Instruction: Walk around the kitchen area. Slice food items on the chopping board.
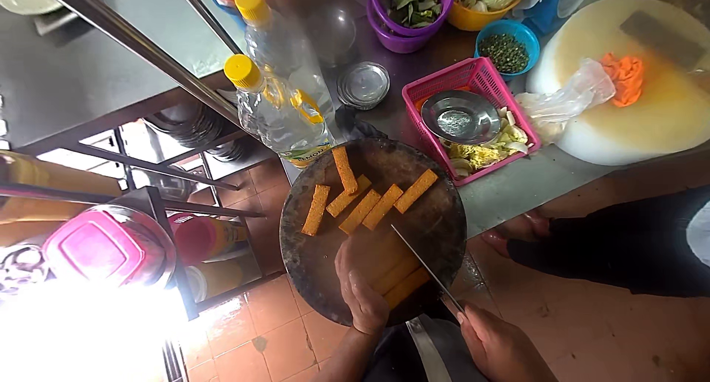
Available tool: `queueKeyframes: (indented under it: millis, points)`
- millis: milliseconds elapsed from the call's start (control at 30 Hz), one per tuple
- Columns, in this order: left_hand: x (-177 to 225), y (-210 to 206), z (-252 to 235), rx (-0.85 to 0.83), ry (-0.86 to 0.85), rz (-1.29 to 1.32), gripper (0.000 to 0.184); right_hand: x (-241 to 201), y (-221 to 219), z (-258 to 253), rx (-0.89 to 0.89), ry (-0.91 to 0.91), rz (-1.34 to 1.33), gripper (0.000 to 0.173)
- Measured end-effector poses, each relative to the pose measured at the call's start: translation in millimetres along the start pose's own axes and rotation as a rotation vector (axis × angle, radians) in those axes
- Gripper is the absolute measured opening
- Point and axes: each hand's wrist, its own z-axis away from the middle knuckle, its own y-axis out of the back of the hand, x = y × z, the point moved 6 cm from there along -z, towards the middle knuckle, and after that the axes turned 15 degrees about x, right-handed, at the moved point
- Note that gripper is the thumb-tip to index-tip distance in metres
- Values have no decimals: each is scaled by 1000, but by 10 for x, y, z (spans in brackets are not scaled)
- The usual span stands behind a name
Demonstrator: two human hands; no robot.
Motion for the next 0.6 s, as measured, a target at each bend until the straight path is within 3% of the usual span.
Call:
queueKeyframes:
  millis: [100, 267, 400, 600]
  points:
    - [25, 13, -13, -23, -39, -11, 70, -14, 57, 9, 26, -4, 3, 30]
    - [177, -7, -104, -195, -388, -142, 27, -191, 297, 1, -30, 4, -36, 29]
    - [108, -111, -106, -331, -524, -238, 22, -316, 287, 45, -100, 2, -10, 25]
    - [41, -174, -128, -370, -505, -244, 16, -381, 227, 99, -121, 0, 49, 25]
